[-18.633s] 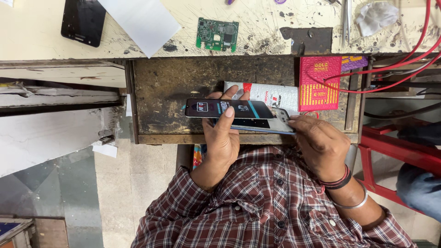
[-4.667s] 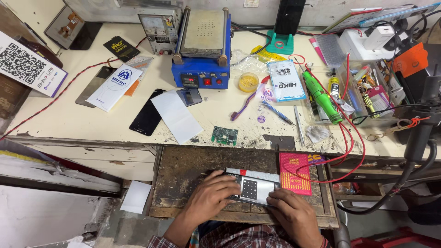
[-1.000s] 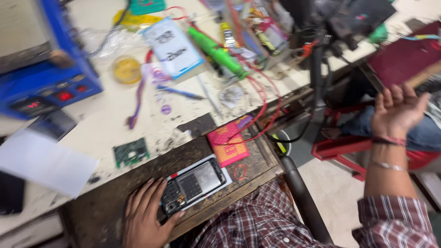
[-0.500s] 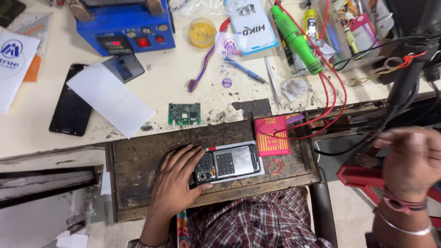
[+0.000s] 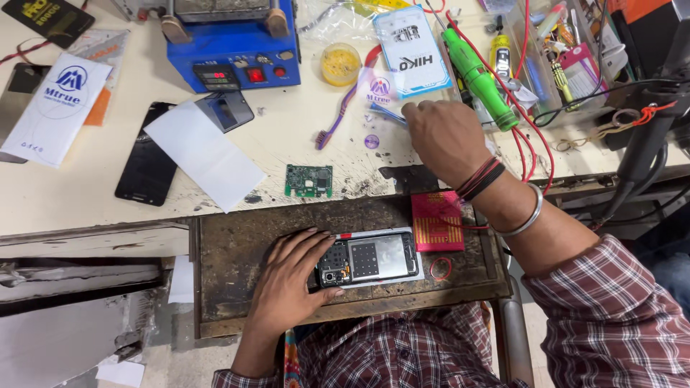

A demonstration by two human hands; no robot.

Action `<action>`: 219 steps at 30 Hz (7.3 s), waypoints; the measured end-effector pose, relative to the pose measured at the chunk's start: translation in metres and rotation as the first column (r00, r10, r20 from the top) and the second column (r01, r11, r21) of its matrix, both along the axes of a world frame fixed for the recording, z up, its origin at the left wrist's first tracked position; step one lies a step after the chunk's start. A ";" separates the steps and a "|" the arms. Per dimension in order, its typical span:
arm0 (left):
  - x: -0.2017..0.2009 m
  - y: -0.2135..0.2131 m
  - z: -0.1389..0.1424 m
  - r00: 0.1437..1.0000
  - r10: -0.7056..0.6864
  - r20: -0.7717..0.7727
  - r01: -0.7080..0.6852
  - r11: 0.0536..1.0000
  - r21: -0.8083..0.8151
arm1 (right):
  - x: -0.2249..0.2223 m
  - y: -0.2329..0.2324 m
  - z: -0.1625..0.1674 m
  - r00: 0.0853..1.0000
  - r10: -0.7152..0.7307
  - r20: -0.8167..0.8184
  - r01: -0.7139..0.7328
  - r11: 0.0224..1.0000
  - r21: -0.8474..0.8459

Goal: The person presses a screen assembly onto an opened smartphone body on the bench, then picks up the phone and powers it on to view the display. They set it back down and use a blue pry tool to work along the edge of the screen assembly.

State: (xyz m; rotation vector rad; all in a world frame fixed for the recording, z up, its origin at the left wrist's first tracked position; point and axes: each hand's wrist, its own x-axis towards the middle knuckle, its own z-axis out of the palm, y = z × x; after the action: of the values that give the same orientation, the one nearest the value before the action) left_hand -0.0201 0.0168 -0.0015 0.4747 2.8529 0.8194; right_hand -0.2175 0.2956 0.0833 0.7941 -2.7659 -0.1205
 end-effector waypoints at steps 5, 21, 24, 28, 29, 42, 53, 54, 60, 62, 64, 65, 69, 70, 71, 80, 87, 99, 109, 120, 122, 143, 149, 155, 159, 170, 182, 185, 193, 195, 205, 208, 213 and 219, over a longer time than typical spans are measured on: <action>0.000 -0.002 -0.001 1.000 -0.002 0.024 0.002 1.000 -0.001 | -0.013 0.015 0.010 0.998 -0.034 0.049 0.042 0.982 -0.185; 0.007 -0.001 -0.003 1.000 0.006 0.030 -0.006 1.000 -0.008 | 0.012 0.039 0.036 0.968 -0.118 0.220 0.221 0.815 -0.536; 0.009 -0.001 -0.006 0.999 0.032 -0.010 -0.031 0.998 0.050 | 0.021 0.044 0.040 0.927 -0.064 0.369 0.318 0.658 -0.683; 0.007 0.007 0.006 0.915 0.074 -0.397 -0.005 0.985 0.173 | 0.043 0.046 0.045 0.906 -0.034 0.422 0.344 0.638 -0.688; 0.002 0.012 0.013 0.859 0.068 -0.507 0.017 0.987 0.161 | 0.051 0.045 0.046 0.894 -0.050 0.445 0.363 0.661 -0.657; -0.042 0.055 0.081 0.870 0.123 -0.478 -0.161 0.986 -0.040 | 0.098 0.024 0.060 0.890 0.170 0.422 0.056 0.879 -0.473; -0.008 0.068 0.056 0.949 0.143 0.279 -0.256 0.867 0.427 | 0.121 0.025 0.026 0.833 0.097 0.544 0.331 0.701 -0.632; -0.004 0.077 0.052 0.945 0.091 0.313 -0.228 0.872 0.433 | 0.137 0.024 0.020 0.790 0.319 0.523 0.227 0.640 -0.734; 0.014 0.118 0.046 0.984 -0.150 -0.095 0.177 0.873 0.455 | 0.200 0.039 -0.018 0.667 0.605 0.434 0.427 0.167 -0.889; 0.018 0.115 0.049 0.994 -0.109 -0.011 0.100 0.863 0.495 | 0.208 0.070 -0.022 0.800 0.508 0.320 0.356 0.027 -0.934; 0.016 0.103 0.046 0.999 -0.043 -0.017 0.046 0.882 0.470 | 0.215 0.116 -0.019 0.932 0.310 0.189 0.221 -0.073 -0.972; 0.016 0.093 0.044 0.997 -0.006 -0.077 0.038 0.902 0.430 | 0.216 0.140 -0.018 0.965 0.212 0.154 0.190 -0.161 -0.969; 0.006 0.060 0.018 0.977 0.033 -0.212 0.023 0.967 0.256 | 0.199 0.244 -0.022 0.924 -0.296 0.241 0.164 -0.263 -0.951; 0.004 0.051 0.010 0.972 0.008 -0.237 0.044 0.976 0.213 | 0.193 0.270 -0.023 0.893 -0.328 0.310 0.208 -0.311 -0.928; 0.000 0.044 0.001 0.970 -0.039 -0.239 0.079 0.984 0.158 | 0.187 0.294 -0.025 0.857 -0.353 0.374 0.245 -0.360 -0.900; -0.016 0.021 -0.070 0.963 -0.191 -0.191 0.180 0.981 -0.070 | 0.139 0.385 -0.026 0.602 -0.698 0.387 0.414 -0.141 -0.899; -0.018 0.023 -0.082 0.956 -0.181 -0.231 0.166 0.983 -0.081 | 0.111 0.391 -0.005 0.071 -0.967 0.246 0.746 -0.112 -0.656; -0.023 0.021 -0.090 0.962 -0.194 -0.194 0.174 0.978 -0.118 | 0.098 0.418 0.000 0.098 -0.779 0.620 0.333 -0.561 -0.758; -0.022 0.022 -0.092 0.960 -0.175 -0.216 0.158 0.983 -0.095 | 0.101 0.426 -0.002 0.103 -0.994 0.042 0.858 0.067 -0.510; -0.020 0.021 -0.095 0.948 -0.183 -0.259 0.169 0.983 -0.074 | 0.113 0.414 -0.026 0.224 -0.957 -0.184 0.400 0.263 -0.878; -0.019 0.020 -0.094 0.954 -0.179 -0.242 0.165 0.983 -0.074 | 0.121 0.395 -0.040 0.447 -0.894 0.028 0.169 0.053 -0.984; -0.012 0.014 -0.095 0.925 -0.174 -0.337 0.170 0.985 -0.041 | 0.226 0.270 -0.122 0.624 -0.692 0.364 0.428 -0.088 -0.900; -0.015 0.012 -0.089 0.945 -0.206 -0.254 0.186 0.977 -0.101 | 0.226 0.261 -0.119 0.632 -0.679 0.373 0.456 -0.063 -0.888; -0.015 0.013 -0.081 0.962 -0.210 -0.173 0.190 0.974 -0.123 | 0.227 0.259 -0.112 0.638 -0.682 0.358 0.472 -0.020 -0.881; -0.015 0.013 -0.077 0.974 -0.208 -0.088 0.189 0.964 -0.190 | 0.223 0.255 -0.107 0.634 -0.677 0.375 0.468 -0.050 -0.882; -0.017 0.010 -0.083 0.964 -0.238 -0.122 0.214 0.961 -0.177 | 0.224 0.267 -0.089 0.615 -0.722 0.318 0.471 0.012 -0.882; -0.016 0.008 -0.084 0.962 -0.248 -0.117 0.224 0.957 -0.187 | 0.223 0.263 -0.091 0.627 -0.702 0.339 0.482 0.008 -0.876; -0.017 0.009 -0.086 0.959 -0.254 -0.129 0.226 0.954 -0.195 | 0.224 0.263 -0.092 0.639 -0.687 0.346 0.485 0.011 -0.875; -0.015 0.006 -0.092 0.954 -0.244 -0.173 0.215 0.961 -0.173 | 0.230 0.266 -0.099 0.622 -0.698 0.354 0.496 0.001 -0.868; -0.016 0.006 -0.093 0.951 -0.260 -0.170 0.228 0.955 -0.188 | 0.231 0.271 -0.099 0.626 -0.710 0.322 0.474 0.020 -0.880; -0.015 0.008 -0.090 0.946 -0.260 -0.191 0.229 0.958 -0.173 | 0.236 0.333 -0.057 0.491 -0.870 -0.040 0.357 0.242 -0.902; -0.012 0.009 -0.088 0.952 -0.228 -0.205 0.203 0.970 -0.134 | 0.228 0.361 -0.036 0.466 -0.864 -0.193 0.369 0.387 -0.845; -0.015 0.010 -0.088 0.943 -0.248 -0.221 0.223 0.966 -0.132 | 0.217 0.388 -0.013 0.411 -0.896 -0.166 0.554 0.390 -0.735; -0.018 0.012 -0.089 0.946 -0.232 -0.228 0.204 0.969 -0.137 | 0.204 0.400 -0.008 0.350 -0.870 -0.347 0.631 0.493 -0.598</action>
State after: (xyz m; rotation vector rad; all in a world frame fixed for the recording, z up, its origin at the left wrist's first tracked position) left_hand -0.0378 0.0287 -0.0903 0.9153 2.9676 0.5943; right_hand -0.0136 0.6955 0.0756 -0.6562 -2.1222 -0.0199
